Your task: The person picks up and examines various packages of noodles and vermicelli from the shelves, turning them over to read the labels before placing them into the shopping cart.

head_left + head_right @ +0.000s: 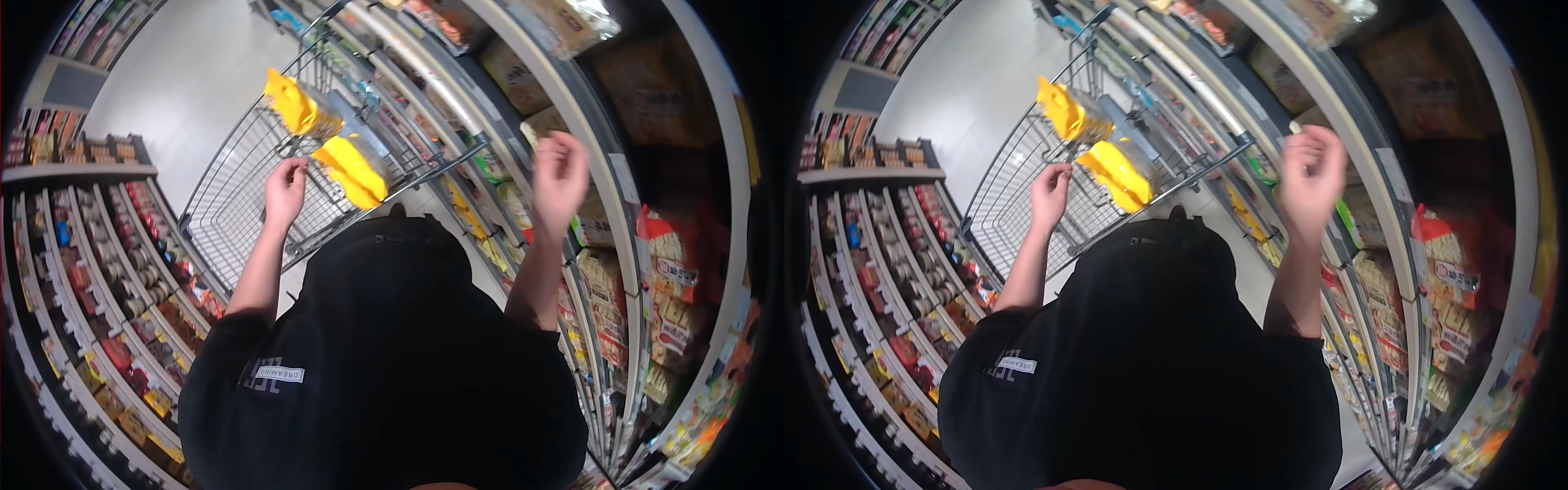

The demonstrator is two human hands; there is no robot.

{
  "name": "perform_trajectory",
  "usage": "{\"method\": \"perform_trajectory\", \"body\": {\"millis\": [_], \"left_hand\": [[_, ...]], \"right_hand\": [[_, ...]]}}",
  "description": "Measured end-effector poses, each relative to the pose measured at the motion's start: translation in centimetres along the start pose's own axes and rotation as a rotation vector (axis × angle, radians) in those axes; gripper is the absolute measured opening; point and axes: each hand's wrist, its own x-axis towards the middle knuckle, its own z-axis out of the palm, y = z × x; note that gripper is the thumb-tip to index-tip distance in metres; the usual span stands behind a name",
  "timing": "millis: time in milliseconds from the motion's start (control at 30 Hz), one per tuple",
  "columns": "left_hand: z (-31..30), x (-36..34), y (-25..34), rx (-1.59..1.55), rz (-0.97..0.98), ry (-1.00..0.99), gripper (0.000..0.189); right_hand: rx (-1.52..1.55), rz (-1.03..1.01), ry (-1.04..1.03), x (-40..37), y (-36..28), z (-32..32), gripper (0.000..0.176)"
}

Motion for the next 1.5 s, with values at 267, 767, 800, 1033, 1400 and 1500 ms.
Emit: {"method": "perform_trajectory", "body": {"millis": [267,767,800,1033,1400,1500], "left_hand": [[0.5,-0.7,0.3,0.235,0.058,0.017,0.032],[0.3,4.7,3.0,-0.174,0.119,-0.303,0.077],[0.2,5.0,4.8,-0.226,0.150,-0.338,0.078],[0.5,6.1,14.6,-0.529,0.317,-0.647,0.068],[7.9,3.8,25.2,-0.706,0.452,-0.811,0.038],[9.2,3.7,29.5,-0.794,0.559,-0.762,0.037]], "right_hand": [[-0.668,-0.089,-1.089,-10.8,6.7,15.7,0.061],[-0.347,-0.189,-0.670,-7.9,2.9,14.7,0.012],[-0.326,-0.204,-0.671,-7.2,1.4,13.5,0.013],[-0.138,-0.260,-0.548,-5.0,-6.1,5.1,0.020],[-0.126,-0.123,-0.174,-7.2,-7.0,-4.8,0.055],[-0.091,0.096,-0.204,-8.5,-6.4,-6.8,0.091]]}}
